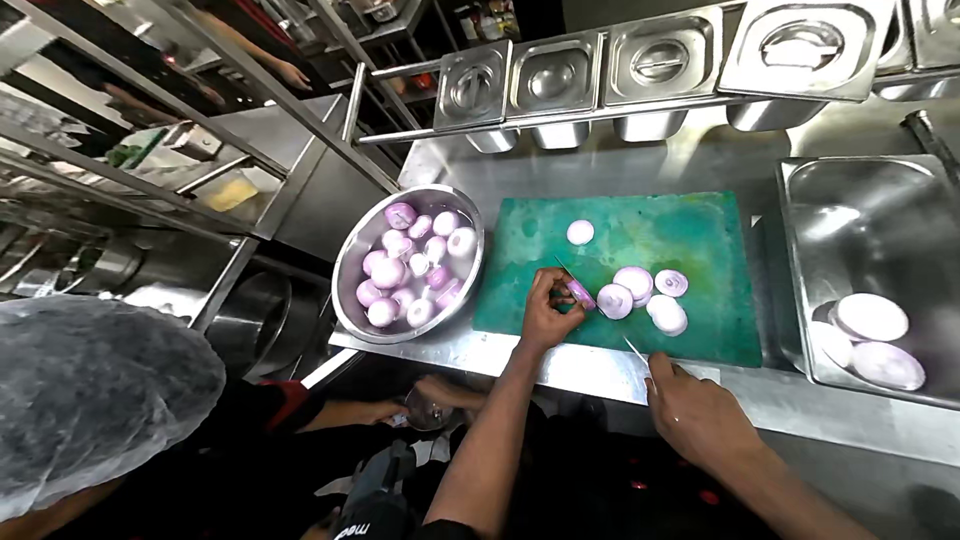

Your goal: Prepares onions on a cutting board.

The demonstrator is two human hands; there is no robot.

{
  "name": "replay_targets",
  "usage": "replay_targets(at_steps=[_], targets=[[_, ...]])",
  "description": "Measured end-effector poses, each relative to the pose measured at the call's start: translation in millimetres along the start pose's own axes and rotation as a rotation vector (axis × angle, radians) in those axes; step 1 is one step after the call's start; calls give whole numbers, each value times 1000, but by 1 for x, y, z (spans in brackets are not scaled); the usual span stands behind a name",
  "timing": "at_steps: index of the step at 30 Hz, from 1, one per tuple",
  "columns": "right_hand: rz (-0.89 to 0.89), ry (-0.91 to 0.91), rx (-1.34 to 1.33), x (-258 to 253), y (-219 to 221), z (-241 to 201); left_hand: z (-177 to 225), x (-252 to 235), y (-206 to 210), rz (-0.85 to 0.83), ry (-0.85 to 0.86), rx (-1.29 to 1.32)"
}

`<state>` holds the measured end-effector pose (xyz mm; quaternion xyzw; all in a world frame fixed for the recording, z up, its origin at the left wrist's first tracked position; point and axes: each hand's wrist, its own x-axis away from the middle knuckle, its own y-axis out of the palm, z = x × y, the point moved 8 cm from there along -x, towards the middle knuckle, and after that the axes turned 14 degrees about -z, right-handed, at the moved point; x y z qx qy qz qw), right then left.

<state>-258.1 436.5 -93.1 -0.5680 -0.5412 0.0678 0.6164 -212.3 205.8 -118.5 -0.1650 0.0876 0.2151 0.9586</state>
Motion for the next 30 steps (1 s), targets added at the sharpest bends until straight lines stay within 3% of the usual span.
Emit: replay_targets(at_steps=[5, 12, 15, 19, 21, 24, 28, 30], targets=[[-138, 5, -31, -22, -5, -10, 1, 2, 1, 11, 1, -14], [-172, -3, -48, -45, -13, -18, 4, 3, 2, 13, 20, -19], [-230, 11, -92, -23, 16, 2, 3, 4, 2, 23, 24, -9], [-58, 22, -41, 18, 65, 38, 3, 4, 1, 18, 18, 16], [-83, 8, -71, 25, 73, 45, 4, 5, 1, 6, 7, 21], [-291, -88, -445, 16, 79, 56, 7, 7, 2, -26, -25, 22], [-558, -289, -1368, 16, 91, 56, 4, 6, 1, -28, -15, 23], [-571, -326, -1503, 19, 87, 55, 3, 5, 1, -28, -17, 28]])
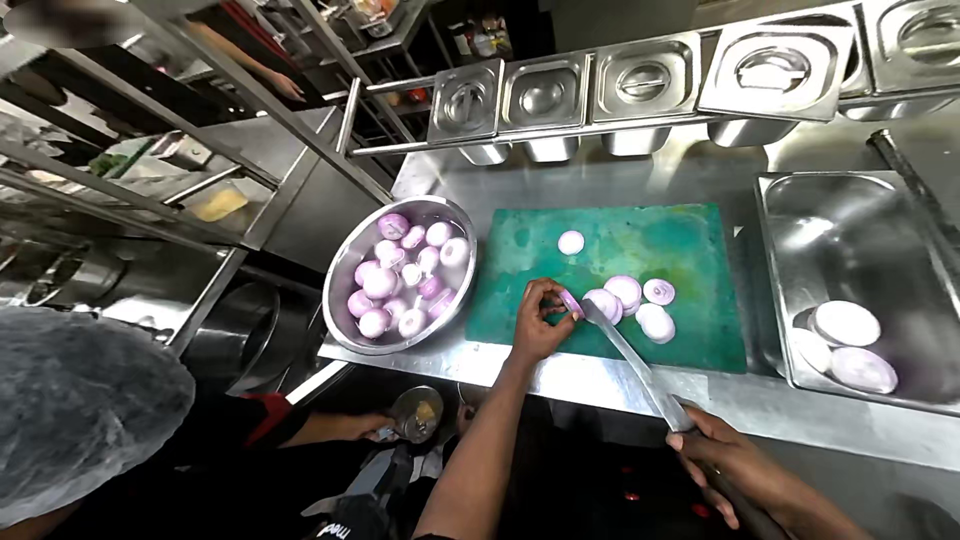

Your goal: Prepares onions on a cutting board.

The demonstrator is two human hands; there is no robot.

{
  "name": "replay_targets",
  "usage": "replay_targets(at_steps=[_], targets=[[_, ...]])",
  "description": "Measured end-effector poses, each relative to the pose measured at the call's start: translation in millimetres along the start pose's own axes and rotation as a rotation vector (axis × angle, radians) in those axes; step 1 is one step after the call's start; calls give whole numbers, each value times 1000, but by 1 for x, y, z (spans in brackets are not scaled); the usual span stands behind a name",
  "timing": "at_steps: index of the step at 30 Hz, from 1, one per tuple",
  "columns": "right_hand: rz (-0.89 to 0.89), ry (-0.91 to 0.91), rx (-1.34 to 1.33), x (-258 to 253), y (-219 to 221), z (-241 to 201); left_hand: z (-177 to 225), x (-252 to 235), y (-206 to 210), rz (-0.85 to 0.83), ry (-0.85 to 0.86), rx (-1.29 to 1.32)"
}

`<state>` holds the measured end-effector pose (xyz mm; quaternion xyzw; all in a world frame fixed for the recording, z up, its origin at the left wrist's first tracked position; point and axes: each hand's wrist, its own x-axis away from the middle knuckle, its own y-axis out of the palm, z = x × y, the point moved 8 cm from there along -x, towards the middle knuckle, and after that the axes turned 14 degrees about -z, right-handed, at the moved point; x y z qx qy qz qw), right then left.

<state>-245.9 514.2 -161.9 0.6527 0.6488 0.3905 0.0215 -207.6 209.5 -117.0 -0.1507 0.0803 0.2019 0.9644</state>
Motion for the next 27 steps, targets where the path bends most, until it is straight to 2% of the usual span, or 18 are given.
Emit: replay_targets(at_steps=[2, 6, 9, 16, 19, 25, 27], targets=[[115, 3, 189, 3, -2, -12, -1, 0, 0, -3, -2, -2], [462, 225, 1043, 1, 6, -55, -2, 0, 1, 0, -11, -11], [568, 267, 1324, -7, 27, -76, -3, -2, -1, 13, 23, -20], [609, 292, 1529, -14, 43, -84, -2, -1, -1, 17, 50, -50], [652, 230, 1585, -13, 46, -83, -1, -1, 0, 15, 53, -58], [624, 274, 1589, -16, 45, -83, -1, -1, 0, 20, 46, -18], [571, 341, 1545, -20, 44, -85, -2, -1, 0, 19, 49, -14]])
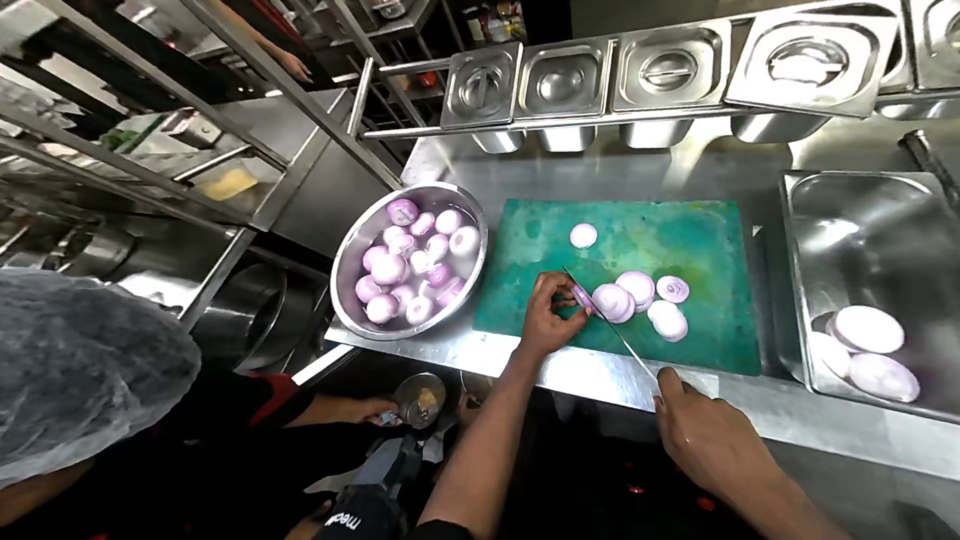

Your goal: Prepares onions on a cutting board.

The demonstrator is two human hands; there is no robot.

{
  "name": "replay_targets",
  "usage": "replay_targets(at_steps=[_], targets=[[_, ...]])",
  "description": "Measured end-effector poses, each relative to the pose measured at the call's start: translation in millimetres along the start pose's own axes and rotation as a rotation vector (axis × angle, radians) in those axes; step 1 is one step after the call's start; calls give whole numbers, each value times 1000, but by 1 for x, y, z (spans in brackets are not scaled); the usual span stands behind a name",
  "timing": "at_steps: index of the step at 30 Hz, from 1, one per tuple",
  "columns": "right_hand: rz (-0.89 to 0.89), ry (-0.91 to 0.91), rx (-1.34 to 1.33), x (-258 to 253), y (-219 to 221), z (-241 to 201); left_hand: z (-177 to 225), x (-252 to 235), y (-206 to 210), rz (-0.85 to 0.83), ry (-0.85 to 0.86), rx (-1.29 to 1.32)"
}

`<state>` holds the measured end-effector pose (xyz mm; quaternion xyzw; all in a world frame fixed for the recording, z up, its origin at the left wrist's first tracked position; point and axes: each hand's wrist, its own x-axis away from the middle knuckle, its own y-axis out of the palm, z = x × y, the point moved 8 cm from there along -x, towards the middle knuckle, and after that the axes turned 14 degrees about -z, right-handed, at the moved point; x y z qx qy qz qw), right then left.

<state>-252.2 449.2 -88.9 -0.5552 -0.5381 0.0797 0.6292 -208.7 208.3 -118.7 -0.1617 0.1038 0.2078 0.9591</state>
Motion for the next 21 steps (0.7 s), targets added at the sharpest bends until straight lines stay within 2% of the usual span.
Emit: replay_targets(at_steps=[3, 7, 16, 18, 21], targets=[[-114, 21, -35, -10, -5, -5, -1, 0, -1, 2, -4, 4], [-170, 16, -72, -30, -11, -11, 0, -1, -1, 3, -13, 1], [-171, 2, -96, -62, -17, -23, -1, 2, -1, 33, -14, -14], [-213, 12, -113, -56, -10, -18, 0, 3, 0, 40, -7, -16], [-299, 29, -179, -28, 27, 4, -1, 4, -1, 46, -5, -10]])
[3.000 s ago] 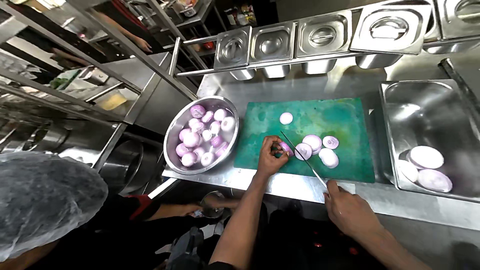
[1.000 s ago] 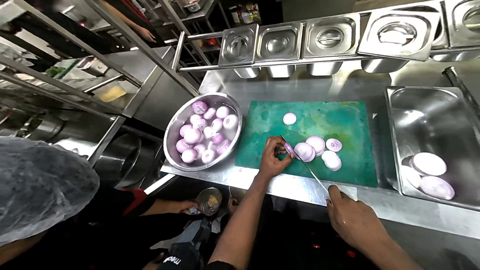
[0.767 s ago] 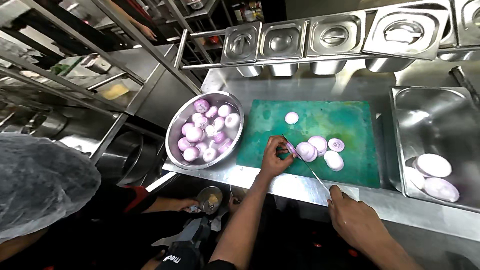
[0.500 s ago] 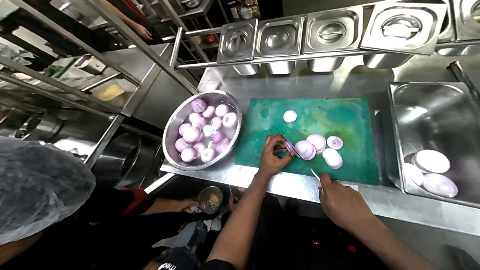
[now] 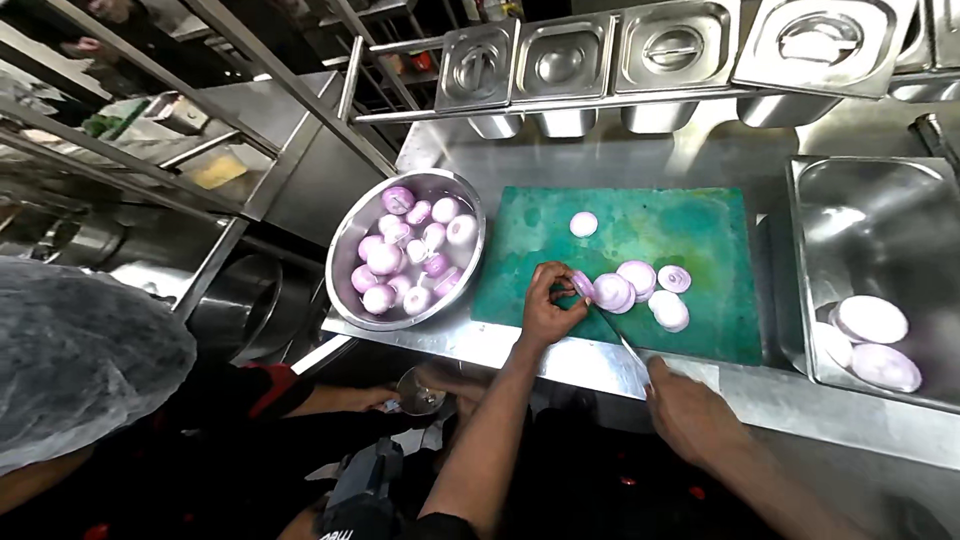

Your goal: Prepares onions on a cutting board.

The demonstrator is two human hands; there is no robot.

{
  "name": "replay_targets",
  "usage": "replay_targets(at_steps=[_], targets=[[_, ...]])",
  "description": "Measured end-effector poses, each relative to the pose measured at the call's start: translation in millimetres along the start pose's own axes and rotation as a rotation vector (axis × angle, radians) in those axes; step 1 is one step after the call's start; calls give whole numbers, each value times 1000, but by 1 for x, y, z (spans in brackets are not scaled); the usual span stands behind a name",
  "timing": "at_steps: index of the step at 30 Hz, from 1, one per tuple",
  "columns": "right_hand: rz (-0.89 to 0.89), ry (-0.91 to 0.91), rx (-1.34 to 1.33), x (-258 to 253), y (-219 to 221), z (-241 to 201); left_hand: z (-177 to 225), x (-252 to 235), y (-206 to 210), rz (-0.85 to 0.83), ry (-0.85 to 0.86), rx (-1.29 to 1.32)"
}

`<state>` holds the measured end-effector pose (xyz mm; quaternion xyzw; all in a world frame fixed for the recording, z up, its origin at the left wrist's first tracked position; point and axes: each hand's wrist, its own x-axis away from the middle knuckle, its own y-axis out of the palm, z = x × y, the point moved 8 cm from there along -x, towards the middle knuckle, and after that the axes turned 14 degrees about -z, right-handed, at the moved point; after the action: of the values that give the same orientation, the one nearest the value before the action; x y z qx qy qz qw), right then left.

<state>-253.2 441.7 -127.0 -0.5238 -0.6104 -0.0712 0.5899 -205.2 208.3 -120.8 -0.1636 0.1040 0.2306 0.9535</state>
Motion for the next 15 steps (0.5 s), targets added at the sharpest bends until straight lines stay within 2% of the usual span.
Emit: replay_targets(at_steps=[4, 7, 10, 15], targets=[[89, 3, 0, 16, 40, 33, -1, -2, 0, 4, -10, 13], [80, -25, -37, 18, 46, 39, -1, -3, 0, 5, -22, 18], [-40, -106, -172, 20, 45, 55, 0, -2, 0, -11, -45, 21], [-61, -320, -474, 46, 50, 91, -2, -5, 1, 4, -58, -12]])
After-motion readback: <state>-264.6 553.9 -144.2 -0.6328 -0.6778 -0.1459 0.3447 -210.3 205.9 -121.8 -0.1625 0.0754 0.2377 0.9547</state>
